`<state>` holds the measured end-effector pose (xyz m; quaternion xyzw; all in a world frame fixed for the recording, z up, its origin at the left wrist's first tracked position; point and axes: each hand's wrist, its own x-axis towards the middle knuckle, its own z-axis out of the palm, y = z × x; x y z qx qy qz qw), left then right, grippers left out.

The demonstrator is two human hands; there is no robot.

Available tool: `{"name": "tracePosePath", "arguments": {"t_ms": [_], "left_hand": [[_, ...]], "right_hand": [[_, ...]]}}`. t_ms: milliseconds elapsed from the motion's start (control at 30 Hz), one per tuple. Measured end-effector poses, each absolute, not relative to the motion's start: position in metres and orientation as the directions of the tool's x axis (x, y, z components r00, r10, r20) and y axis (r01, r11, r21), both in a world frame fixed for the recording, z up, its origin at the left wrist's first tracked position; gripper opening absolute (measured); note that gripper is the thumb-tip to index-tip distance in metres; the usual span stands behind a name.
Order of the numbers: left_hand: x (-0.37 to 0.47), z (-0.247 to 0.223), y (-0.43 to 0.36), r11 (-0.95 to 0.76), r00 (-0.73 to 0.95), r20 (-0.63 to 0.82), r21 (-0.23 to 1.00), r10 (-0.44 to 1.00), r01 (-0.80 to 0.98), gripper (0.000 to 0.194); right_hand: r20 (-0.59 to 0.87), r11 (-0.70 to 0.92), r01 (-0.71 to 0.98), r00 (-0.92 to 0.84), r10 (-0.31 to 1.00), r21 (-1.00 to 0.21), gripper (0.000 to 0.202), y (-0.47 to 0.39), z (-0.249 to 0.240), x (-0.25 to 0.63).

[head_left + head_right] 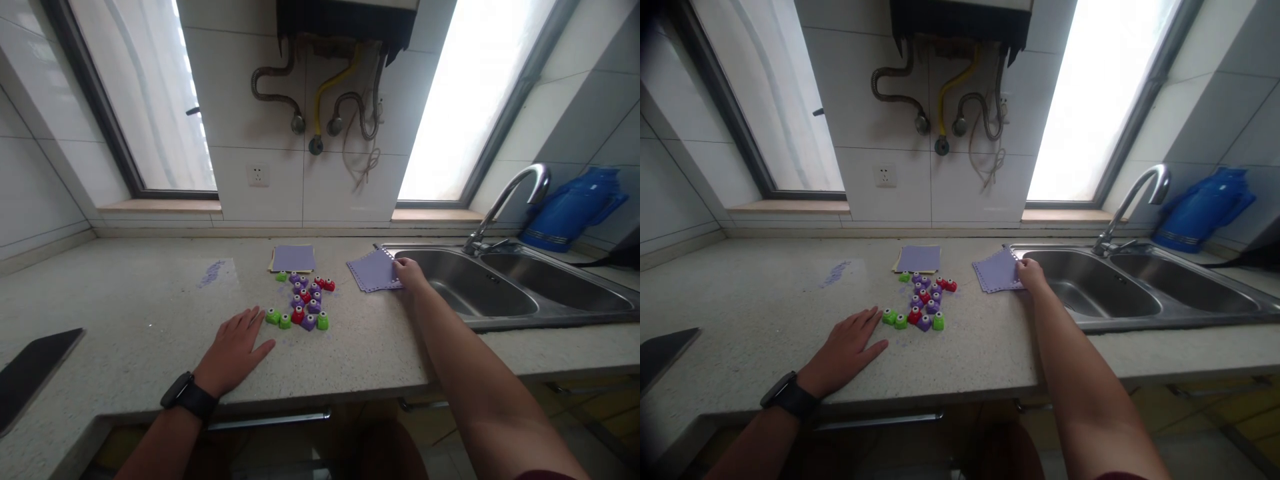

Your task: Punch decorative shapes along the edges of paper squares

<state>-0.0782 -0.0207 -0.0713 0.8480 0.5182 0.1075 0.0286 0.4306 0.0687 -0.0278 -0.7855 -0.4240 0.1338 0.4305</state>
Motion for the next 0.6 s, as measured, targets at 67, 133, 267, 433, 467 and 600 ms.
{"name": "tracePosePath", "arguments": {"t_ms": [67,133,267,433,467,600], "left_hand": [[-0.078,-0.069,-0.021,-0.469,0.446,0.162,0.147,0.880,0.871,0.073],[-0.077,-0.068,-0.022,-0.471,0.450,0.158,0.135,0.879,0.872,0.073],[-0.078,-0.067,-0.022,-0.465,0.448,0.149,0.115,0.882,0.878,0.073],[-0.079,-0.068,-0.021,-0.470,0.452,0.157,0.105,0.878,0.876,0.072],[-0.079,-0.068,-0.021,-0.469,0.451,0.160,0.108,0.878,0.876,0.072],[-0.080,-0.069,-0.021,-0.470,0.448,0.179,0.108,0.876,0.876,0.072]], "right_hand": [[0.157,-0.336,0.614,0.608,0.778,-0.714,0.033,0.071,-0.035,0.432],[0.168,-0.393,0.666,0.615,0.770,-0.634,0.033,0.072,-0.040,0.431],[0.219,-0.477,0.734,0.629,0.746,-0.484,0.033,0.071,-0.043,0.428],[0.316,-0.517,0.789,0.610,0.727,-0.332,0.038,0.063,-0.041,0.417],[0.340,-0.509,0.804,0.592,0.731,-0.307,0.041,0.062,-0.040,0.413],[0.380,-0.375,0.903,0.429,0.819,-0.212,0.051,0.058,-0.038,0.383]]}}
